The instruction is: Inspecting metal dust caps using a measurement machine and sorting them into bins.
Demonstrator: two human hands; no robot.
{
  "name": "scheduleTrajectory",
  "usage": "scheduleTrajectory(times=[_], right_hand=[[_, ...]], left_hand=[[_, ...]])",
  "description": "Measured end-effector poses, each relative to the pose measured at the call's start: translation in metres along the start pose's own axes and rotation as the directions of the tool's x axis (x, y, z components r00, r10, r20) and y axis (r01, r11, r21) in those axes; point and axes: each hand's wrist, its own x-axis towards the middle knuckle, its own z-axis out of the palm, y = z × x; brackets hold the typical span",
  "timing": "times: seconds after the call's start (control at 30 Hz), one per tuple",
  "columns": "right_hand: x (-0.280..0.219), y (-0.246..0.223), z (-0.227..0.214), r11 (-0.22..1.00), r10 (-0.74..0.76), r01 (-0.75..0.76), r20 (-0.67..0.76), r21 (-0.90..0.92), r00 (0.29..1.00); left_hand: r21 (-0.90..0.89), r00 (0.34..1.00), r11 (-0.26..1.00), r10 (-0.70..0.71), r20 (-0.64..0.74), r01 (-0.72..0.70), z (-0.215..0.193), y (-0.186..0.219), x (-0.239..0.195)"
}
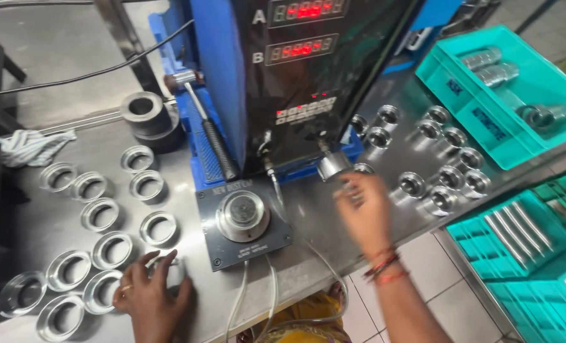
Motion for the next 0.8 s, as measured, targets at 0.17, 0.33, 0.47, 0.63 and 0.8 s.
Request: scheduleTrajectory(times=[0.17,0.33,0.47,0.63,0.8], right_hand=[[0.046,0.16,0.012,0.899,-0.018,-0.023,-0.088,-0.438,0.996],[0.032,0.15,0.027,0.993,0.086,-0.083,0.033,-0.079,0.996],[-0.007,0.11,0.038,0.895,0.053,-0.016,-0.071,0.446,0.996],[-0.014,0.041,0.052,0.834,0.089,0.062,-0.244,0.549,0.966],[-0.006,0.039,0.056,0.848,0.071,0.101,-0.3,0.52,0.951]], left_hand=[[-0.004,0.998,1.0,0.019,-0.057,-0.019,-0.01,0.024,0.026],[-0.058,0.995,0.997,0.048,-0.092,-0.053,-0.018,0.04,0.037],[-0.073,0.993,0.996,0.043,-0.106,-0.051,-0.013,0.04,0.037],[-0.081,0.995,0.995,0.044,-0.088,-0.051,-0.019,0.045,0.04],[-0.082,0.994,0.996,0.038,-0.102,-0.047,-0.024,0.036,0.037]])
